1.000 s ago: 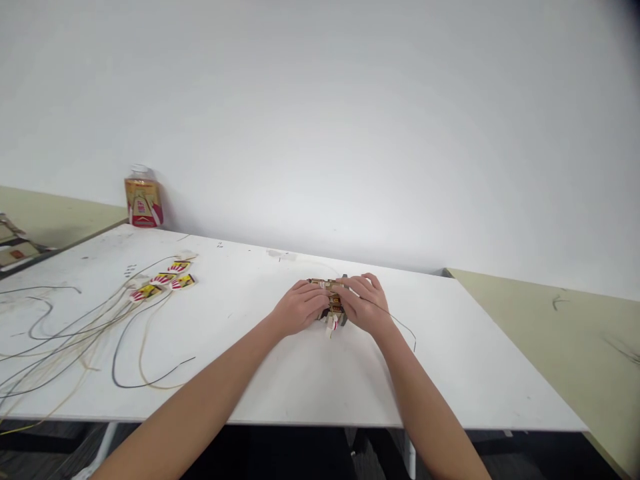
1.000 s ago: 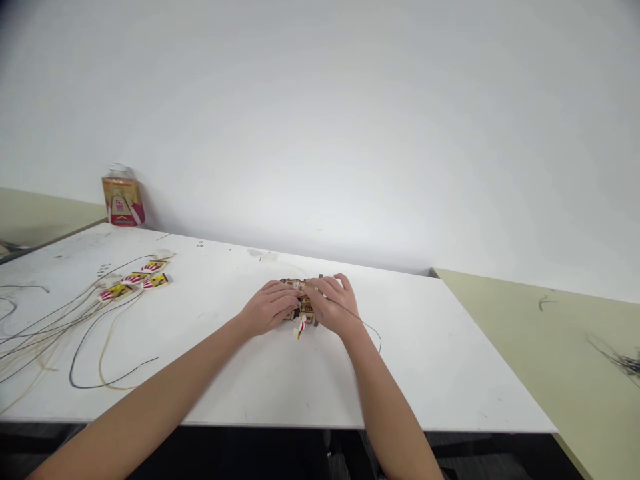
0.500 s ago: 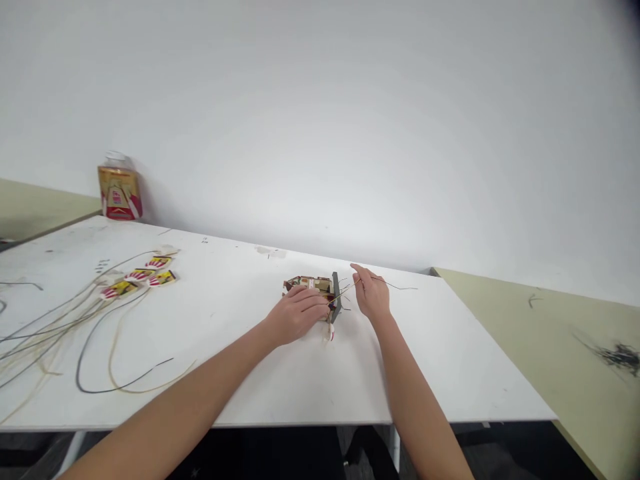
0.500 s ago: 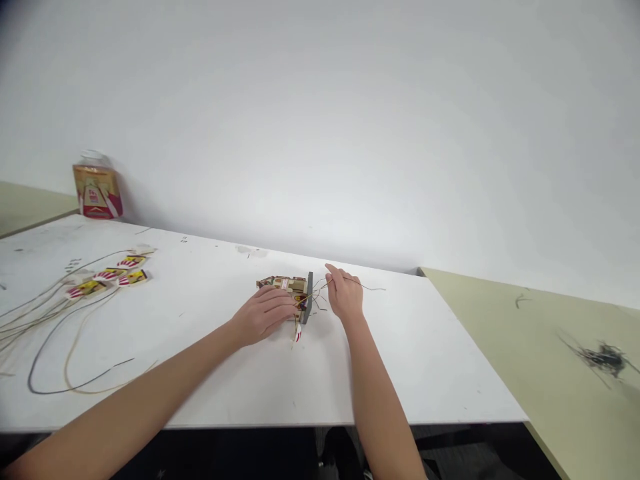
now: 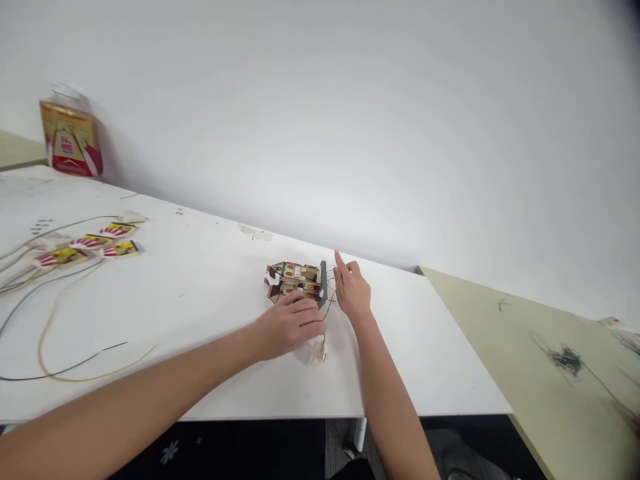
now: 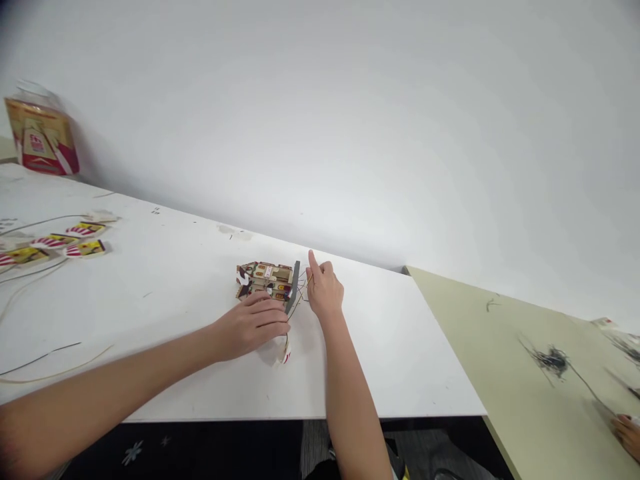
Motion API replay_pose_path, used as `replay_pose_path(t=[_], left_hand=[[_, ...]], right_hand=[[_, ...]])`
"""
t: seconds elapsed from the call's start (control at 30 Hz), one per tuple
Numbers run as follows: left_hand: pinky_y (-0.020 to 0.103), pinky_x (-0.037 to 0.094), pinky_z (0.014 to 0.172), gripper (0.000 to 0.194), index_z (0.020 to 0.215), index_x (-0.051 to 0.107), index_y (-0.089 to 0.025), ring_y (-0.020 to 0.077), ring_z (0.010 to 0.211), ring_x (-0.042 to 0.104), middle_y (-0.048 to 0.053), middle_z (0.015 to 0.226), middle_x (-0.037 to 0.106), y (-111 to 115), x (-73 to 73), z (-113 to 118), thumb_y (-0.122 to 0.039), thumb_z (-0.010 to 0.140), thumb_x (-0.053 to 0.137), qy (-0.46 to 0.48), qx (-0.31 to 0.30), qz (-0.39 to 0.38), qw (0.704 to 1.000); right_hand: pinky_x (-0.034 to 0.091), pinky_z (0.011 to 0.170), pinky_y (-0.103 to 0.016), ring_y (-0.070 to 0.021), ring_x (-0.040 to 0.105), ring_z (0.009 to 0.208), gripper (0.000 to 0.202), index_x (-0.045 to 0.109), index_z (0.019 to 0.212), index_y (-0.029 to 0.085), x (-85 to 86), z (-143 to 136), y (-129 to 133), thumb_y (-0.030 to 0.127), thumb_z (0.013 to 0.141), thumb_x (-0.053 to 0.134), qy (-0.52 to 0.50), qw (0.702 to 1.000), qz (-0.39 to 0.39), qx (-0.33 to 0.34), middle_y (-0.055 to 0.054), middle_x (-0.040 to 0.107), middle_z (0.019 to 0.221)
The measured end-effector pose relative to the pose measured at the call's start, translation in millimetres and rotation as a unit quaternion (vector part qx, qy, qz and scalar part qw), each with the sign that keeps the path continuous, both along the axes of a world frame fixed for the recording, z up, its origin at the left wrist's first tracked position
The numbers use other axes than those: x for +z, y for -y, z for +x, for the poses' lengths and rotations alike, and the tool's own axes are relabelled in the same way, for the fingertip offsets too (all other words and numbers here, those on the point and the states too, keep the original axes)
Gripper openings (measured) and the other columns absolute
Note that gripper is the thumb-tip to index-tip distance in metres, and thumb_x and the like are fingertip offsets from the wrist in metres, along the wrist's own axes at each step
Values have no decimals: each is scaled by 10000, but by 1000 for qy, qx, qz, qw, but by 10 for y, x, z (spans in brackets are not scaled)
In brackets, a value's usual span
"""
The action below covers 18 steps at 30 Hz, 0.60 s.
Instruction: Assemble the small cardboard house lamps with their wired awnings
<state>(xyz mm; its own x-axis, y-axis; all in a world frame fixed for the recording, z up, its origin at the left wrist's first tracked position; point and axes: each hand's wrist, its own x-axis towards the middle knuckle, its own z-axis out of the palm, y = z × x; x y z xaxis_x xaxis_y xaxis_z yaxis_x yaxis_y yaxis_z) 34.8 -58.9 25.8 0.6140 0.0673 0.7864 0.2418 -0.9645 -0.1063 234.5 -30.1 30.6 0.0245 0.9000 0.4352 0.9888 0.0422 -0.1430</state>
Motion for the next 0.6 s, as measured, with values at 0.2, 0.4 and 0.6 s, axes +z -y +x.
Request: replay_pose_path(t=[0.2, 0.4, 0.6], left_hand=[[308, 410, 861, 108, 865, 584, -184, 139, 882, 584, -7, 817, 662, 28, -23, 16, -83, 845, 552, -10, -4, 2, 1000], [306, 415, 896, 170, 948, 596, -190, 138, 904, 587, 10, 859, 673, 22, -68, 38, -76, 851, 514, -12, -8, -20, 1000], [322, 471, 830, 370, 1175, 527, -165, 170, 903, 592, 60, 943, 673, -19, -54, 29, -43, 840, 426, 19, 19, -61, 998]], right_hand=[[474, 775, -281, -156, 576, 875, 334, 623, 1143, 186, -72, 42, -53, 279, 971, 352, -183, 952, 175, 174, -82, 605, 957], [493, 762, -305, -144, 581, 815, 259, 661, 1072, 202, -88, -6, -46, 308, 931, 472, -326, 906, 225, 146, -67, 614, 955], [459, 708, -288, -123, 463, 767, 242, 702, 1049, 219, -79, -39, -39, 301, 899, 530, -268, 912, 286, 123, -30, 409, 849]])
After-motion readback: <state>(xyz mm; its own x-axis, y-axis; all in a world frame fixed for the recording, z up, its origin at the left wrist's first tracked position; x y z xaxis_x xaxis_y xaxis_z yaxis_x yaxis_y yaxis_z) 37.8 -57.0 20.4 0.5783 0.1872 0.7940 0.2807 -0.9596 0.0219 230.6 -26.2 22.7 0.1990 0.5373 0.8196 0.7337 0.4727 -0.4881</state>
